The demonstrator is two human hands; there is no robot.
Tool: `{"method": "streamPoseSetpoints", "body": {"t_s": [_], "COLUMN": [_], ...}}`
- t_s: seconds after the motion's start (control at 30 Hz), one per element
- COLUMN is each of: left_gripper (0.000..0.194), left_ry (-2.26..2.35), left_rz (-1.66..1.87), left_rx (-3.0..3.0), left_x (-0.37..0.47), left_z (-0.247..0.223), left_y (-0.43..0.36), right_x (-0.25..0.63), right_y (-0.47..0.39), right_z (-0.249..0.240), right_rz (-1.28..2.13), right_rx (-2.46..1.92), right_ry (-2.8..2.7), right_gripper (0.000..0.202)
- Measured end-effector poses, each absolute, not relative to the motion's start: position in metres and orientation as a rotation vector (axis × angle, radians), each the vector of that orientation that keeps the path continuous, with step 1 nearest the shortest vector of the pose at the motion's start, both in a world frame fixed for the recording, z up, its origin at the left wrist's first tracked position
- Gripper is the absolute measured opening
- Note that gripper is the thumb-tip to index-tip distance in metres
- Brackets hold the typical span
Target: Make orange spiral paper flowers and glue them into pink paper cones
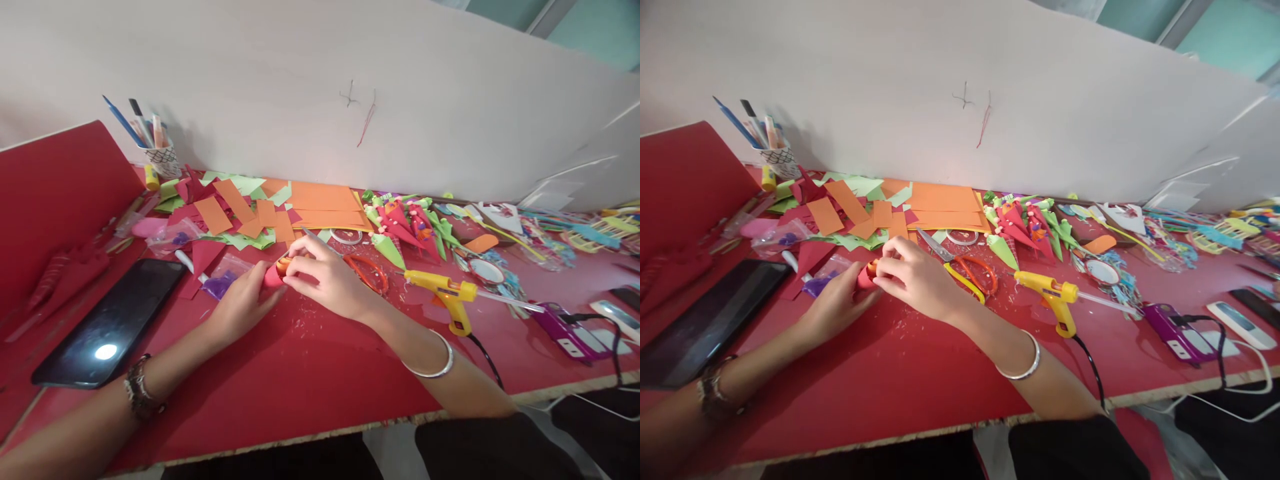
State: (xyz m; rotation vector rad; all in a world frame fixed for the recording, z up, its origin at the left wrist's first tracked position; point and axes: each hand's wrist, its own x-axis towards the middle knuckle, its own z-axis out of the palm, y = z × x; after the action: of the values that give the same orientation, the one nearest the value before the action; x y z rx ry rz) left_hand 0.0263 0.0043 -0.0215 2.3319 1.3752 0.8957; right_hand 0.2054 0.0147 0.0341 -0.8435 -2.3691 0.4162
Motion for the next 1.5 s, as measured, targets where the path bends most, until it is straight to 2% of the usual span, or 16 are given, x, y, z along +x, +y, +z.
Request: {"method": "streamPoseSetpoints", "body": {"t_s": [0.13, 0.37, 0.77, 1.03, 1.2, 1.5], "left_gripper": [0.013, 0.029, 0.035, 0.025, 0.018, 0.017], "left_ry": [1.366, 1.368, 1.392, 1.199, 1.073, 1.023], "left_rz": [0.923, 0.964, 0.970, 1.059, 1.055, 1.092], "left_rx": [2.405, 2.461, 2.330, 1.998, 1.794, 1.970], "left_x": [0.0265, 0.0274, 0.0321, 0.0350, 0.0341, 0.0298], "left_z": [-0.0250, -0.0287, -0.0280, -0.0225, -0.0226, -0.0273], "left_y": [0.0040, 0.0013, -0.0020, -0.0049, -0.0013, 0.0001], "right_x": [0.2048, 0.2032, 0.2004, 0.2043, 0.2059, 0.2081], "right_y": [0.0155, 0.0139, 0.0126, 0.0135, 0.0134, 0.0104], "right_z": [0.0330, 0.0340, 0.0295, 0.0330, 0.0344, 0.0375], "right_rz": [0.439, 0.413, 0.342, 0.325, 0.276, 0.282], "right_rx": [-0.836, -0.861, -0.846, -0.681, -0.645, -0.537], "right_ry": [-2.303, -2.248, -2.234, -2.362, -2.406, -2.266], "right_gripper": [0.016, 0.014, 0.016, 0.013, 0.017, 0.012]}}
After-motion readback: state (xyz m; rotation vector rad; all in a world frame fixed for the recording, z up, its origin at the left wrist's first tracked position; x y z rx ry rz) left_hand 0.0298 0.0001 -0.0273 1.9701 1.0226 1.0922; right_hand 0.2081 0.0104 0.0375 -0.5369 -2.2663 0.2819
